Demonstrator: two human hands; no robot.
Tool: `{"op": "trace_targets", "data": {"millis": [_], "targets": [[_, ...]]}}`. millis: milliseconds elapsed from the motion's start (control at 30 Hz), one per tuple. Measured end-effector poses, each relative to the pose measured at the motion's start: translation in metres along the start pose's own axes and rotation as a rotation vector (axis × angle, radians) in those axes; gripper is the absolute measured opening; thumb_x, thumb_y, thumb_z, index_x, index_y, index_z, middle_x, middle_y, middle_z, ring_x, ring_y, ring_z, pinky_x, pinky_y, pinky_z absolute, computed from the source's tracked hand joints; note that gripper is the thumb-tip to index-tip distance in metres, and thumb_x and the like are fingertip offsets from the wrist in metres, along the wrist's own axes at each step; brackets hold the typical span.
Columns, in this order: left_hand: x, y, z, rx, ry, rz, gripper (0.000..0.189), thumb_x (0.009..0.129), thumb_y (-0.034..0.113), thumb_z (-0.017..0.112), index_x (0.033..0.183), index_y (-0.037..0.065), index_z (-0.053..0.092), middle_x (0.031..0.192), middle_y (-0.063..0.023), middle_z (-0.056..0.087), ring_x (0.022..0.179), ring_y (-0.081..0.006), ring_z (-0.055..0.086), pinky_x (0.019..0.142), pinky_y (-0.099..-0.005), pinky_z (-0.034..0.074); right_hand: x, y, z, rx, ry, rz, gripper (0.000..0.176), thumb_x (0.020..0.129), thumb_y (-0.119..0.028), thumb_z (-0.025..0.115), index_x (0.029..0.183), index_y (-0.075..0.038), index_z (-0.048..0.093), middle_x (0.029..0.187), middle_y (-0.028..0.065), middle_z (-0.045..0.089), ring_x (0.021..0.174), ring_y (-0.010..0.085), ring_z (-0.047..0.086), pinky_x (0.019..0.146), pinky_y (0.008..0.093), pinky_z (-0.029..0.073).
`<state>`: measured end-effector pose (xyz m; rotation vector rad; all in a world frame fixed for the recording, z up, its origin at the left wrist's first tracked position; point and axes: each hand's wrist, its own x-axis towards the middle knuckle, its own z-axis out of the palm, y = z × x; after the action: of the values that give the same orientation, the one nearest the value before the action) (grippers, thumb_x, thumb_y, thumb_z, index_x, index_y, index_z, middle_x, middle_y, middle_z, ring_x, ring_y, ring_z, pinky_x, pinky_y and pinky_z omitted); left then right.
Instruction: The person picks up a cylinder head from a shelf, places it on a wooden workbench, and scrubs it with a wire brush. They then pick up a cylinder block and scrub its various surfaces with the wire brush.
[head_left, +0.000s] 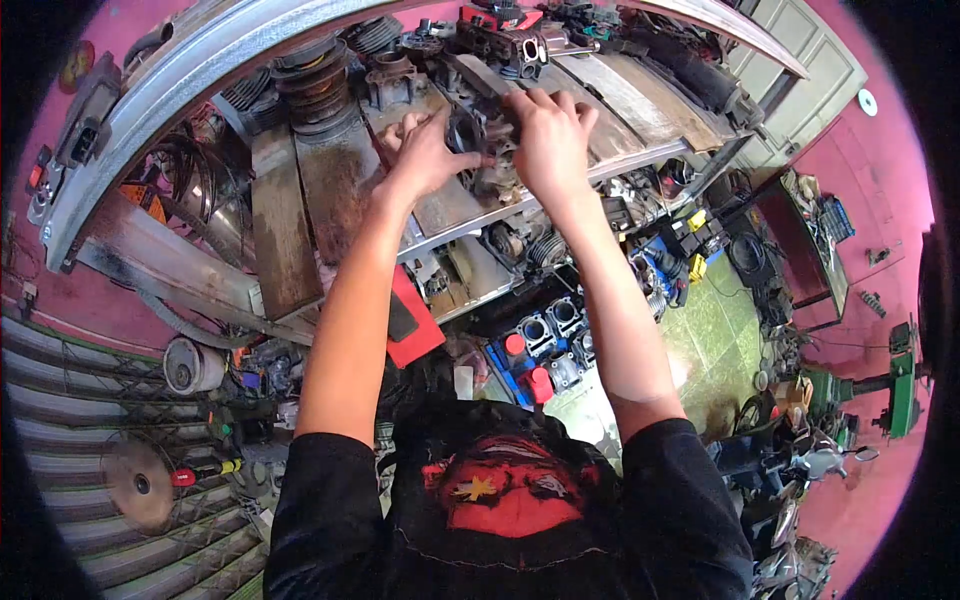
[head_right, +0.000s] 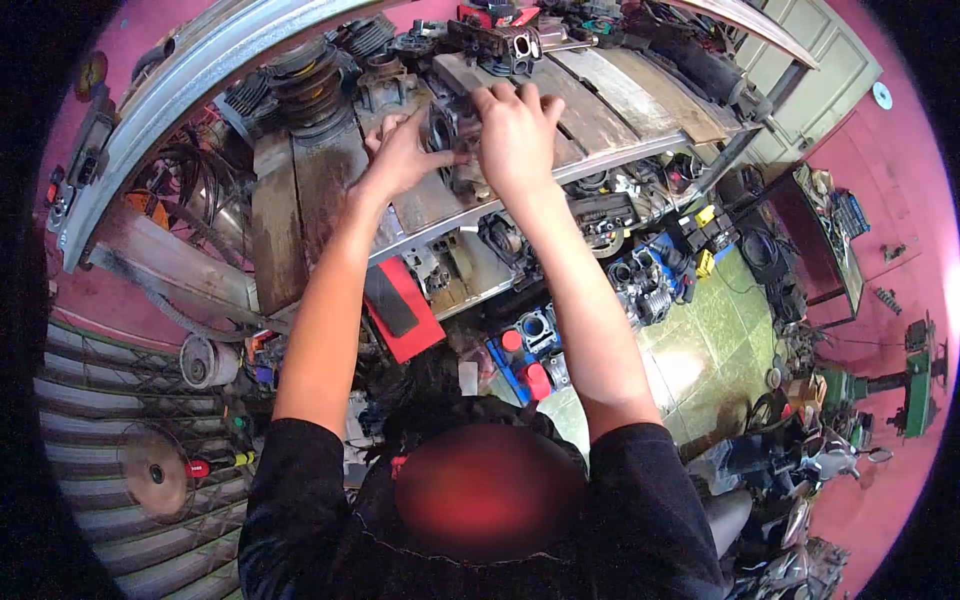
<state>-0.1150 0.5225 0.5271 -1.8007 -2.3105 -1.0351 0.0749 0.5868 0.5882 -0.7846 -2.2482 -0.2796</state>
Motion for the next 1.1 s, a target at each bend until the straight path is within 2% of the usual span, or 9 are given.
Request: {"op": "trace_targets", "data": {"millis": [67,133,200,267,400,533,667,900,1100], "targets": [[0.000,0.001,-0.002,0.005,0.008,0.002,0.104,0.062,0.075,0.089,0.141,0.013,0.065,0.128,-0.0149,0.073,0.135,-0.0347,0.048,0.115,-0.0515,0.021,-0.004,-0.001,-0.002,-0.017,-0.026,0.011,0.061,0.070,0.007,0.068,0.127,-0.013,0.072,0.118,0.0068,0.071,0.114,0.0324,0.062,0.100,0.0517,0.041],[-0.004,0.001,0.000,0.003,0.004,-0.004,0.104,0.062,0.076,0.089,0.141,0.012,0.065,0.128,-0.0154,0.073,0.135,-0.0347,0.048,0.115,-0.0517,0.021,-0.030,-0.006,-0.022,-0.004,0.042,-0.023,0.037,0.084,-0.002,0.067,0.118,-0.011,0.075,0.117,0.0078,0.073,0.115,0.0326,0.062,0.103,0.0529,0.041],[-0.006,0.000,0.001,0.009,0.063,0.036,0.106,0.063,0.076,0.089,0.142,0.011,0.064,0.128,-0.0169,0.073,0.135,-0.0348,0.048,0.115,-0.0526,0.021,-0.063,-0.005,-0.044,-0.031,-0.019,-0.004,0.059,0.076,0.003,0.066,0.133,-0.011,0.072,0.136,0.0085,0.069,0.120,0.0321,0.059,0.107,0.0521,0.039],[-0.006,-0.003,0.005,-0.002,0.060,0.019,0.106,0.063,0.076,0.088,0.143,0.011,0.064,0.128,-0.0171,0.073,0.136,-0.0347,0.048,0.115,-0.0529,0.021,-0.086,-0.006,-0.068,0.012,-0.048,0.053,0.066,0.070,0.005,0.068,0.135,-0.012,0.071,0.136,0.0085,0.069,0.121,0.0318,0.059,0.107,0.0519,0.038],[-0.004,-0.006,0.009,-0.012,0.056,0.001,0.106,0.063,0.075,0.088,0.145,0.013,0.063,0.127,-0.0170,0.073,0.135,-0.0346,0.048,0.115,-0.0534,0.020,-0.081,-0.005,-0.074,-0.014,-0.040,0.073,0.068,0.067,0.006,0.071,0.132,-0.013,0.072,0.129,0.0065,0.071,0.119,0.0315,0.059,0.106,0.0520,0.038],[-0.007,-0.002,0.003,-0.034,0.053,0.005,0.106,0.062,0.075,0.089,0.144,0.013,0.064,0.127,-0.0174,0.073,0.134,-0.0350,0.049,0.115,-0.0531,0.021,-0.021,0.009,-0.028,0.030,-0.050,0.095,0.054,0.073,0.005,0.070,0.122,-0.017,0.077,0.114,0.0031,0.073,0.115,0.0329,0.061,0.103,0.0549,0.038],[-0.003,-0.005,0.007,-0.029,0.030,-0.025,0.111,0.061,0.075,0.090,0.147,0.012,0.061,0.129,-0.0181,0.072,0.134,-0.0352,0.049,0.116,-0.0541,0.021,-0.029,-0.004,-0.015,0.024,-0.006,0.098,0.052,0.079,0.002,0.068,0.128,-0.015,0.075,0.125,0.0054,0.072,0.120,0.0335,0.059,0.107,0.0574,0.036],[-0.007,-0.012,0.014,-0.013,0.072,-0.022,0.126,0.059,0.076,0.090,0.160,0.013,0.051,0.131,-0.0188,0.071,0.137,-0.0345,0.049,0.119,-0.0551,0.020,-0.123,-0.011,-0.065,0.045,-0.001,0.192,0.077,0.066,0.005,0.070,0.138,-0.018,0.070,0.136,0.0017,0.069,0.121,0.0293,0.058,0.106,0.0522,0.033],[-0.005,-0.008,0.008,-0.035,0.009,-0.071,0.126,0.059,0.077,0.090,0.160,0.013,0.052,0.136,-0.0182,0.069,0.135,-0.0338,0.050,0.119,-0.0525,0.022,-0.054,-0.008,-0.032,-0.014,0.055,0.118,0.068,0.070,0.003,0.072,0.135,-0.015,0.071,0.134,0.0037,0.070,0.118,0.0303,0.059,0.107,0.0540,0.034]]}}
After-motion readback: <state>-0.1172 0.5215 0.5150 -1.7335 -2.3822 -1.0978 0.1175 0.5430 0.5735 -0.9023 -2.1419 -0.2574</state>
